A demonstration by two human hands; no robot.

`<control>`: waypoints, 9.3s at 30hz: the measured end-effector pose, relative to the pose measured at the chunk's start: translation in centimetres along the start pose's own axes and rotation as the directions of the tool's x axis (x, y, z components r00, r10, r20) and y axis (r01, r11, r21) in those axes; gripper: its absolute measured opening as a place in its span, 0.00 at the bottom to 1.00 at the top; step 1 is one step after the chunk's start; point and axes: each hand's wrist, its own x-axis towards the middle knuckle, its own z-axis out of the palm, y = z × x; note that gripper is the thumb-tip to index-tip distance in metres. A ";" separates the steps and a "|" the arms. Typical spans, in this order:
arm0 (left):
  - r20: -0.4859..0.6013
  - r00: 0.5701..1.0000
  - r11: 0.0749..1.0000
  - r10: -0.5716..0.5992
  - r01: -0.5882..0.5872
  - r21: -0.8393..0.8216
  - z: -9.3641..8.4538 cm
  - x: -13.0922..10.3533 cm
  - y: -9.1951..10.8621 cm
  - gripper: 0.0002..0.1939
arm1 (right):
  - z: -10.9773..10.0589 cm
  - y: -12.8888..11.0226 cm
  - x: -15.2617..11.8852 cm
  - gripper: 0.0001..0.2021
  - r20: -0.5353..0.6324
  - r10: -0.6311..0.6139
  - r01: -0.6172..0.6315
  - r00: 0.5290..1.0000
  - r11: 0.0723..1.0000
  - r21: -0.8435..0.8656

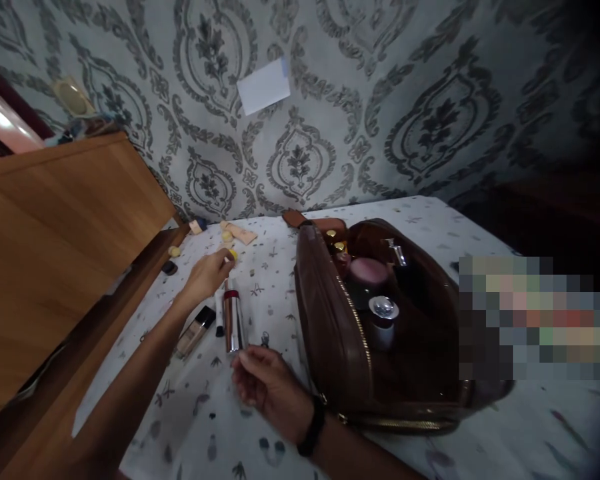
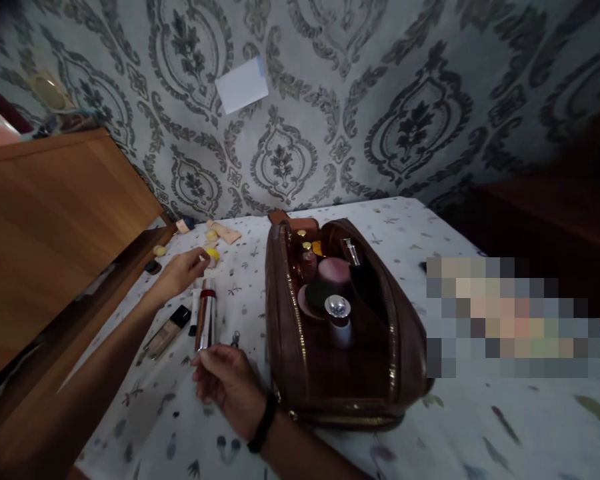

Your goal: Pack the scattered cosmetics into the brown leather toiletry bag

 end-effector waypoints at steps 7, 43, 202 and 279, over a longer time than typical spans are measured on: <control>0.114 0.976 0.982 -0.185 0.181 0.049 3.5 -4.0 -3.4 0.12 | 0.2 -0.4 -0.1 0.24 -0.030 0.043 -0.043 0.999 0.999 -0.007; 0.153 0.957 0.145 0.248 0.120 -0.982 3.8 -9.7 0.8 0.25 | 0.4 -0.3 0.2 0.23 -0.106 -0.044 0.040 0.993 0.998 -0.041; -0.107 0.840 0.733 0.531 -0.519 -0.440 -3.6 -0.4 22.1 0.09 | -1.3 -0.1 1.3 0.14 -0.034 0.074 -0.071 0.997 0.994 0.084; -0.060 0.694 0.625 0.717 -0.679 -0.386 -2.6 3.2 20.5 0.21 | -0.4 -0.6 0.7 0.16 -0.140 0.095 -0.091 0.986 0.995 0.036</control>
